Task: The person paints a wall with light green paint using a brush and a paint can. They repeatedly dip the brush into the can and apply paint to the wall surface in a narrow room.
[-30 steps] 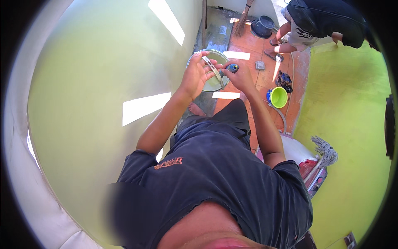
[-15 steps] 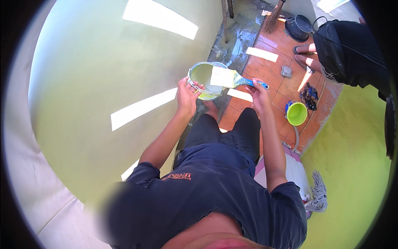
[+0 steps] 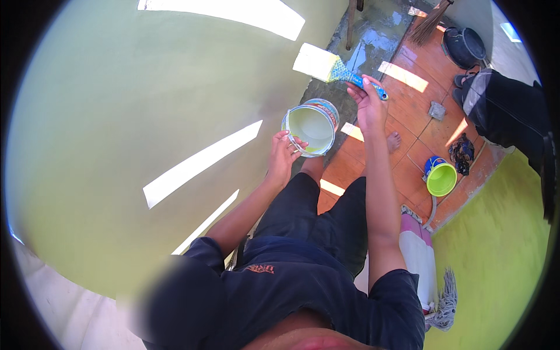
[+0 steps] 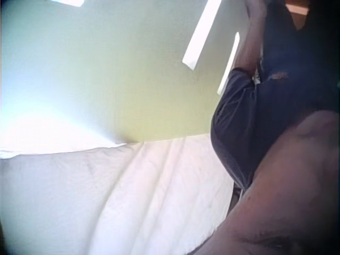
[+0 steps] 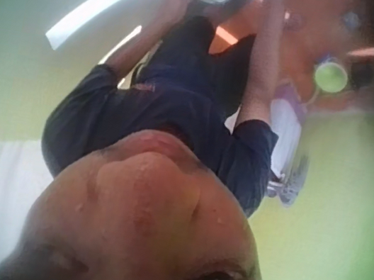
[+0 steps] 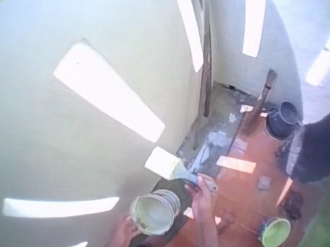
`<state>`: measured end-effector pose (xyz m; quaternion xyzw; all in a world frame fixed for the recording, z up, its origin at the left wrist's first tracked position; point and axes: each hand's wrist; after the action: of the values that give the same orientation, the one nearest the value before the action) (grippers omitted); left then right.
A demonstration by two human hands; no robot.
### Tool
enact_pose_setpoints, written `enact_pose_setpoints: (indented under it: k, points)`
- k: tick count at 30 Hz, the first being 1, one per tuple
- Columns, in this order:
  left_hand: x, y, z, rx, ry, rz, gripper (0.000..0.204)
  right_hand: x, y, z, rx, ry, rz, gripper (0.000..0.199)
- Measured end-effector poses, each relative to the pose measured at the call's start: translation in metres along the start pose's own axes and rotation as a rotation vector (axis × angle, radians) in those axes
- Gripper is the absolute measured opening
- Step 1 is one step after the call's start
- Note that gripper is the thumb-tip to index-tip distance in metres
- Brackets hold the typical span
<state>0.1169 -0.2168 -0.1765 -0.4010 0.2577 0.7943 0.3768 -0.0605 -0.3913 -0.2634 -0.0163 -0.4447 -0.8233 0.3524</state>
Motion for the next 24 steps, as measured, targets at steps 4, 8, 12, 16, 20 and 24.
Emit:
enact_pose_setpoints:
  k: [4, 8, 12, 16, 20, 24]
  points:
    - [0.015, -0.018, 0.002, 0.046, -0.051, -0.057, 0.027, -0.033, 0.038, -0.027, -0.035, -0.030, 0.014, 0.020]
    - [0.026, -0.025, 0.003, 0.027, -0.071, -0.067, 0.027, -0.051, 0.058, -0.036, 0.052, -0.105, 0.025, 0.018]
    - [0.031, -0.028, 0.002, -0.023, -0.074, -0.044, 0.025, -0.058, 0.034, -0.050, 0.010, -0.076, 0.037, 0.020]
    - [0.057, -0.032, -0.010, -0.045, -0.029, -0.056, 0.027, -0.057, -0.042, -0.085, -0.086, -0.035, 0.031, 0.021]
    - [0.116, -0.033, -0.040, -0.194, 0.040, -0.202, 0.025, -0.082, -0.129, -0.133, -0.204, 0.012, 0.079, 0.022]
    - [0.204, -0.013, -0.085, -0.351, 0.095, -0.129, 0.023, -0.118, -0.195, -0.199, -0.306, 0.053, 0.160, 0.022]
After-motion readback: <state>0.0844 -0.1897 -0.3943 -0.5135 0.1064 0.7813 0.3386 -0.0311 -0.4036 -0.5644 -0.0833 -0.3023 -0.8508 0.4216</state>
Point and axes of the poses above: each hand's wrist, its own z-axis away from the middle knuckle, its own y-axis out of the palm, x = y × z, and after that the axes turned 13 degrees about y, right-handed
